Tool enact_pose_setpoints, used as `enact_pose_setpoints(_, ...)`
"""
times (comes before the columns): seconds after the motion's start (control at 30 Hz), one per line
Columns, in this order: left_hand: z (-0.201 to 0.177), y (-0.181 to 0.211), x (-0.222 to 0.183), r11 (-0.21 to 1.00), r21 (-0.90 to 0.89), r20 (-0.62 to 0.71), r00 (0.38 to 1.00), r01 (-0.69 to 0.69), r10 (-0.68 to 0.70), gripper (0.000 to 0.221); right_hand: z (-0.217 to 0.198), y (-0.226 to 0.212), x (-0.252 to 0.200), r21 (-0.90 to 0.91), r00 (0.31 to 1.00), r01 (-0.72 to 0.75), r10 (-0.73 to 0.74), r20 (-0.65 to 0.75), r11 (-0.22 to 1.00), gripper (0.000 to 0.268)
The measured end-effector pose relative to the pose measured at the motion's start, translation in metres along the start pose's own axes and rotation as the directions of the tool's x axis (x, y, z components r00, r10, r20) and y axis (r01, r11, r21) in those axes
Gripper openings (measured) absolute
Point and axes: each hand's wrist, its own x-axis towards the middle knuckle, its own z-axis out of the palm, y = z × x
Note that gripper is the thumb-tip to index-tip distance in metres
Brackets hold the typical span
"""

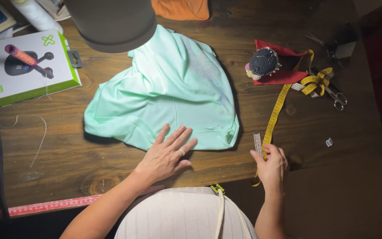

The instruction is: Measuring and pinning a green t-shirt on a wooden table to prepare for sewing.

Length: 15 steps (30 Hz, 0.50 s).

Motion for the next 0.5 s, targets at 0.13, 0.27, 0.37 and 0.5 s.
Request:
enact_pose_setpoints(0.13, -0.010, 0.001, -0.001, 0.999, 0.042, 0.281, 0.959, 0.015, -0.026, 0.076, 0.015, 0.029, -0.012, 0.074, 0.962, -0.270, 0.266, 0.058, 0.960, 0.041)
enact_pose_setpoints(0.27, -0.013, -0.001, -0.001, 0.999, 0.027, 0.262, 0.965, -0.027, 0.019, 0.083, 0.030, 0.058, -0.008, 0.292, 0.929, -0.369, 0.363, 0.075, 0.882, 0.040)
enact_pose_setpoints(0.37, -0.011, -0.007, -0.009, 1.000, 0.013, -0.126, 0.992, 0.015, -0.014, 0.048, 0.021, 0.040, -0.018, 0.219, 0.977, -0.195, 0.208, -0.040, 0.956, 0.020)
enact_pose_setpoints(0.5, -0.011, -0.036, -0.024, 0.998, 0.011, -0.328, 0.943, 0.068, -0.060, 0.017, -0.001, -0.050, -0.037, 0.261, 0.994, -0.083, 0.100, -0.053, 0.962, 0.015)
